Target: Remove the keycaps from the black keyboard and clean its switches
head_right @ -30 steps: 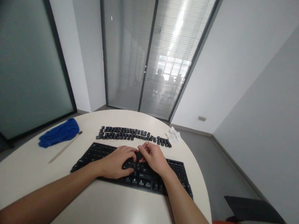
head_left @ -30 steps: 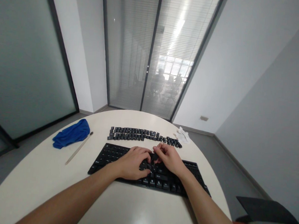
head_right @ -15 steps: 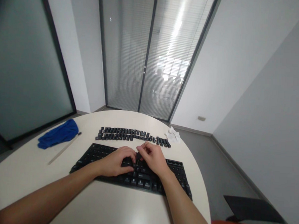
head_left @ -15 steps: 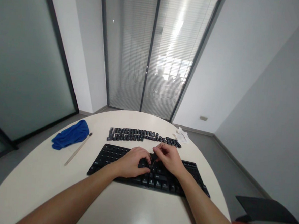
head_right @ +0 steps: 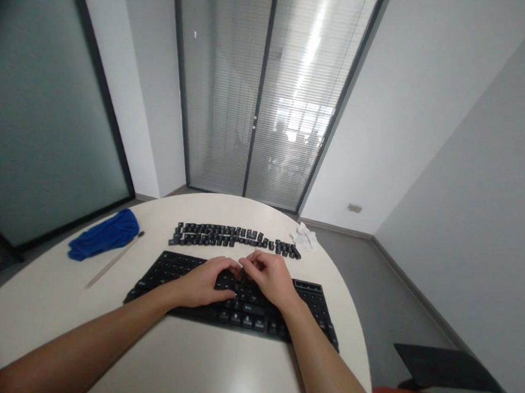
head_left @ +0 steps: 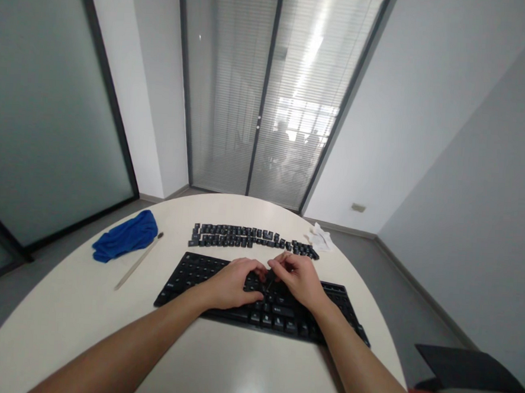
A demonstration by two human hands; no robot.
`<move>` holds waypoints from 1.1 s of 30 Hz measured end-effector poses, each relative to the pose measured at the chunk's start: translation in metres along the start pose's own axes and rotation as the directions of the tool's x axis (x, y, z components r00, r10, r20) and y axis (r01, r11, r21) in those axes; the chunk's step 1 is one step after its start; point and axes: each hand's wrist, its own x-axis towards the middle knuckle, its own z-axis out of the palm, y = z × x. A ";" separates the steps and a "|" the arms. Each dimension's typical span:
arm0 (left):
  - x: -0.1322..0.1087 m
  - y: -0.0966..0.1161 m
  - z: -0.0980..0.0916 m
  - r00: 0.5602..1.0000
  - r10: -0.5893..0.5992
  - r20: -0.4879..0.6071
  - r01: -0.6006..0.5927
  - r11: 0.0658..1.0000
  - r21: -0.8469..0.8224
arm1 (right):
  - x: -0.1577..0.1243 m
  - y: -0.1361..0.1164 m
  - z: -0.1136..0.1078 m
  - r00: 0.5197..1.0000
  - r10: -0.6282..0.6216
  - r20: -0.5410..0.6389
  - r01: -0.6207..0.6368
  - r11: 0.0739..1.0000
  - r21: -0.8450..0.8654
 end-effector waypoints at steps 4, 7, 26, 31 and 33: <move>0.000 0.001 -0.001 1.000 0.000 0.019 0.000 1.000 -0.010 | 0.000 0.000 0.000 1.000 0.002 -0.012 -0.002 1.000 -0.004; 0.000 0.003 -0.001 1.000 0.006 0.014 -0.006 1.000 0.001 | 0.000 -0.001 0.000 1.000 0.000 -0.011 0.000 1.000 -0.003; 0.000 0.011 0.011 0.999 0.016 -0.029 -0.006 0.954 0.299 | -0.001 -0.005 0.000 0.999 0.032 0.029 -0.032 0.999 -0.019; -0.001 0.013 0.011 0.999 0.040 -0.022 -0.032 0.954 0.298 | 0.000 -0.005 -0.001 0.999 0.020 0.038 -0.018 0.999 -0.032; -0.002 0.013 0.010 0.999 0.035 -0.020 -0.028 0.952 0.306 | 0.000 -0.004 -0.001 0.999 0.020 0.036 -0.019 1.000 -0.025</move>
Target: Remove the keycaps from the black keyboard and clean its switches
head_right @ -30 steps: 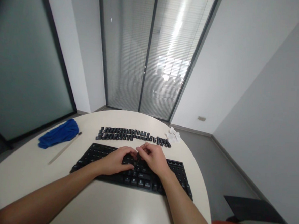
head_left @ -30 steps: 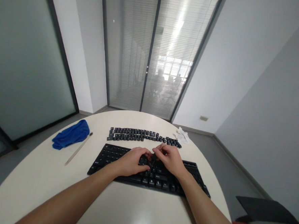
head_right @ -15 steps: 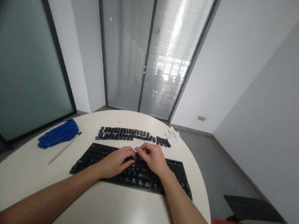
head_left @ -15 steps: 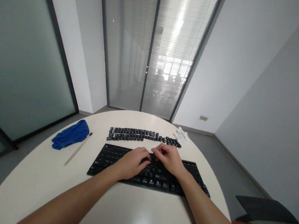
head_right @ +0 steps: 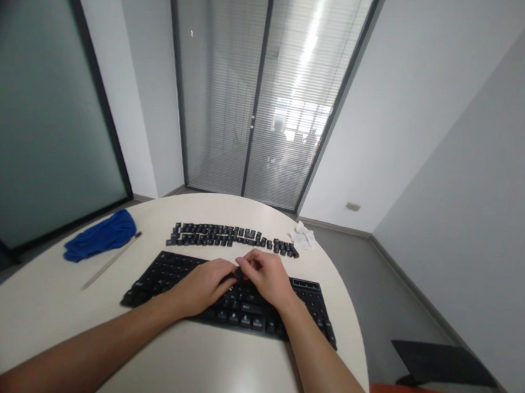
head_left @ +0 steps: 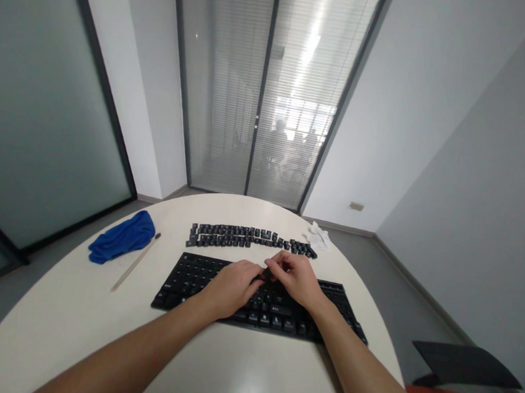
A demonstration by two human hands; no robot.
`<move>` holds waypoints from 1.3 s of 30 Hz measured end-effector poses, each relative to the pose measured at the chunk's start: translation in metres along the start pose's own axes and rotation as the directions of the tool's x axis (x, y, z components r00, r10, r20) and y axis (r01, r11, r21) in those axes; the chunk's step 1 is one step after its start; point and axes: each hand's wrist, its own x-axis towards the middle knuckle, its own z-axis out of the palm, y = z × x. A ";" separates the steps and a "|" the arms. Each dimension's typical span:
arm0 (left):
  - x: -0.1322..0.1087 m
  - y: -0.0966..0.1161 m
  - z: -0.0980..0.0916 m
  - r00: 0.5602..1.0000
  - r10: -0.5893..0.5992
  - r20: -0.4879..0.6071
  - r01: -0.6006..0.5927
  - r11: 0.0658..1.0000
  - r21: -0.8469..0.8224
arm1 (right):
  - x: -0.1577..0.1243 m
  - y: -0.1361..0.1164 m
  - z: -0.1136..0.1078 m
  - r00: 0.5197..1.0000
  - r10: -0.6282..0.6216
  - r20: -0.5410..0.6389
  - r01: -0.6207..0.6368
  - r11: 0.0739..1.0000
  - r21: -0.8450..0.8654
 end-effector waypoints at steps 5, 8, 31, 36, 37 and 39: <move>0.000 -0.001 0.000 1.000 -0.019 -0.012 0.019 1.000 -0.004 | 0.000 0.001 0.001 1.000 0.010 0.006 -0.010 1.000 0.000; 0.000 -0.003 0.002 0.999 -0.041 -0.022 0.040 0.998 -0.054 | 0.000 0.002 0.001 1.000 0.012 0.000 -0.012 1.000 -0.010; 0.002 -0.006 0.001 1.000 -0.028 -0.006 0.027 0.993 -0.113 | 0.001 0.005 -0.029 0.962 0.062 -0.268 -0.063 0.998 0.003; 0.005 0.000 -0.004 1.000 -0.020 -0.006 0.019 0.998 -0.057 | 0.000 0.006 -0.031 0.966 0.054 -0.254 -0.064 0.997 -0.030; 0.005 0.000 -0.005 1.000 -0.023 -0.014 0.023 0.999 -0.047 | 0.000 0.006 -0.031 0.966 0.051 -0.255 -0.062 0.997 -0.038; 0.007 -0.002 -0.007 0.999 -0.026 -0.019 0.026 1.000 -0.012 | -0.001 0.006 -0.032 0.966 0.042 -0.255 -0.057 0.997 -0.050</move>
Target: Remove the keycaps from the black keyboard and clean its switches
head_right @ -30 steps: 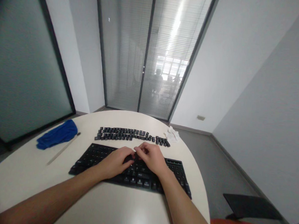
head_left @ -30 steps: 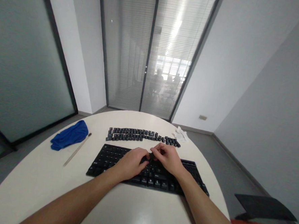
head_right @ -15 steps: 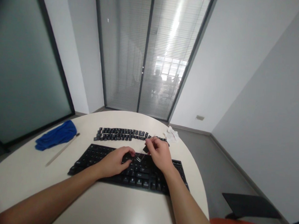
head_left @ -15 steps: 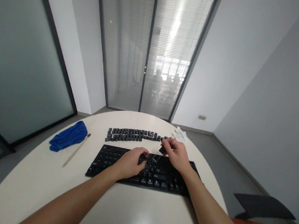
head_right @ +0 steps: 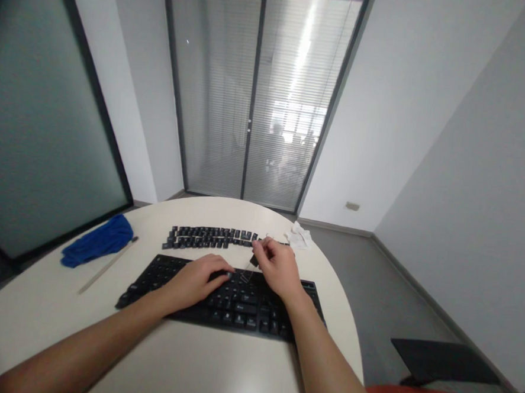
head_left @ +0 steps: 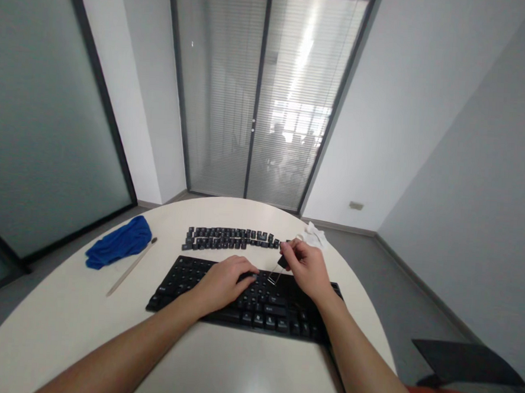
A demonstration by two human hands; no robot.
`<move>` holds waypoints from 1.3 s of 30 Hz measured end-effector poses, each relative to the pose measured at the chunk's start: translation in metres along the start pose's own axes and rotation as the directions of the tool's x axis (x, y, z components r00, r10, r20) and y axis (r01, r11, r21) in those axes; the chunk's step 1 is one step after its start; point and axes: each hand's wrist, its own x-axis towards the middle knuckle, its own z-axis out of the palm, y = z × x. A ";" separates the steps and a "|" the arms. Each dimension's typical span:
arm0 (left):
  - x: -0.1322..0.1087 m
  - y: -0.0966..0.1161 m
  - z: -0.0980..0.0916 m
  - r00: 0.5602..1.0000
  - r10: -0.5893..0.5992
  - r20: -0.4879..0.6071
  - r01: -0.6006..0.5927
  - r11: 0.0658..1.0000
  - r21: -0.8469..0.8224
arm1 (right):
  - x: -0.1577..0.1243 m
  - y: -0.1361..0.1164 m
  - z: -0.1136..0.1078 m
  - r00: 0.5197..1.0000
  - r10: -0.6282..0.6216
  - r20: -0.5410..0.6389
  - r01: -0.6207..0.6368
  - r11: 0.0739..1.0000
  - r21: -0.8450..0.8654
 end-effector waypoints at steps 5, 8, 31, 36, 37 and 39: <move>0.002 0.000 -0.007 0.996 0.066 0.063 -0.076 0.981 0.179 | 0.000 -0.002 -0.002 1.000 -0.003 -0.003 0.003 1.000 -0.002; 0.003 0.005 -0.010 0.989 0.101 0.108 -0.128 0.952 0.279 | 0.000 -0.002 -0.003 1.000 -0.005 -0.004 0.005 1.000 0.006; 0.079 -0.048 0.005 0.996 0.081 0.037 -0.089 0.904 0.418 | 0.001 0.000 -0.002 1.000 -0.025 0.017 0.025 1.000 -0.004; 0.079 -0.056 0.010 0.996 0.077 0.043 -0.088 0.903 0.421 | 0.002 -0.001 -0.002 0.999 -0.036 0.017 0.037 0.999 -0.022; 0.078 -0.058 0.010 0.996 0.074 0.044 -0.086 0.902 0.424 | 0.002 -0.001 -0.002 0.999 -0.037 0.016 0.037 0.999 -0.022; 0.078 -0.060 0.012 0.997 0.068 0.043 -0.080 0.901 0.427 | 0.001 0.000 -0.001 0.999 -0.037 0.016 0.037 0.999 -0.021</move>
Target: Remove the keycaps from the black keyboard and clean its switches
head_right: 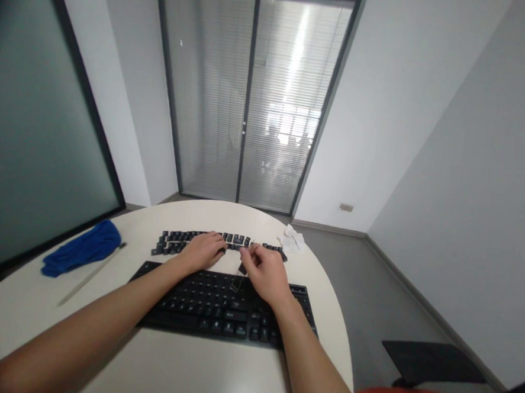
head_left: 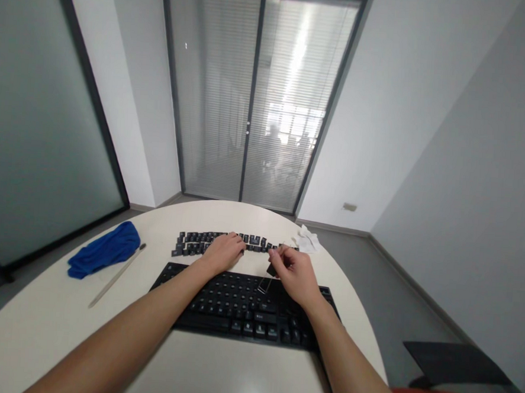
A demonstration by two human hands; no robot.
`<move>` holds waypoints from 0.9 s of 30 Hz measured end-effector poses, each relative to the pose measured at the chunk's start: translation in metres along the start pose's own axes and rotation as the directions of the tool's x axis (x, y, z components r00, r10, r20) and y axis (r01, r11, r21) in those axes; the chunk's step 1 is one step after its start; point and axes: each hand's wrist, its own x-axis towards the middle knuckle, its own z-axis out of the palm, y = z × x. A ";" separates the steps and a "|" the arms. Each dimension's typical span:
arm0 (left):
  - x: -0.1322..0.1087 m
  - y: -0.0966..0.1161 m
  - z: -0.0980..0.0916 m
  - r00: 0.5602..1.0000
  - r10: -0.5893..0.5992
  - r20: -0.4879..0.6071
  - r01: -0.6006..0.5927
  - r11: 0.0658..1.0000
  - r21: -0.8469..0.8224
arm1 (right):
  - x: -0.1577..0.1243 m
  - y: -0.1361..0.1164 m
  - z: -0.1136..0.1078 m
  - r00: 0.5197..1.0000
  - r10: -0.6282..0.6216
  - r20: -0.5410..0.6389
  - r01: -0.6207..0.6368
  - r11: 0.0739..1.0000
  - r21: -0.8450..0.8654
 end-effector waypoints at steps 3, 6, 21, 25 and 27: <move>-0.001 0.000 0.001 1.000 -0.013 0.001 0.013 1.000 -0.001 | -0.001 0.001 0.001 1.000 0.003 0.000 -0.003 1.000 -0.002; -0.002 0.001 0.000 1.000 -0.030 -0.005 0.030 1.000 -0.011 | -0.001 0.001 0.001 1.000 0.014 0.008 -0.014 1.000 0.005; -0.057 0.062 -0.027 0.993 -0.119 0.002 0.109 0.906 -0.408 | -0.001 -0.006 0.007 0.975 -0.063 0.213 0.069 0.997 -0.020; -0.074 0.065 -0.026 0.998 -0.064 -0.009 0.053 0.899 -0.435 | -0.002 -0.012 0.010 0.963 -0.049 0.265 0.060 0.998 -0.035; -0.076 0.063 -0.028 0.997 -0.072 0.000 0.065 0.895 -0.442 | -0.002 -0.015 0.010 0.957 -0.042 0.287 0.050 0.998 -0.022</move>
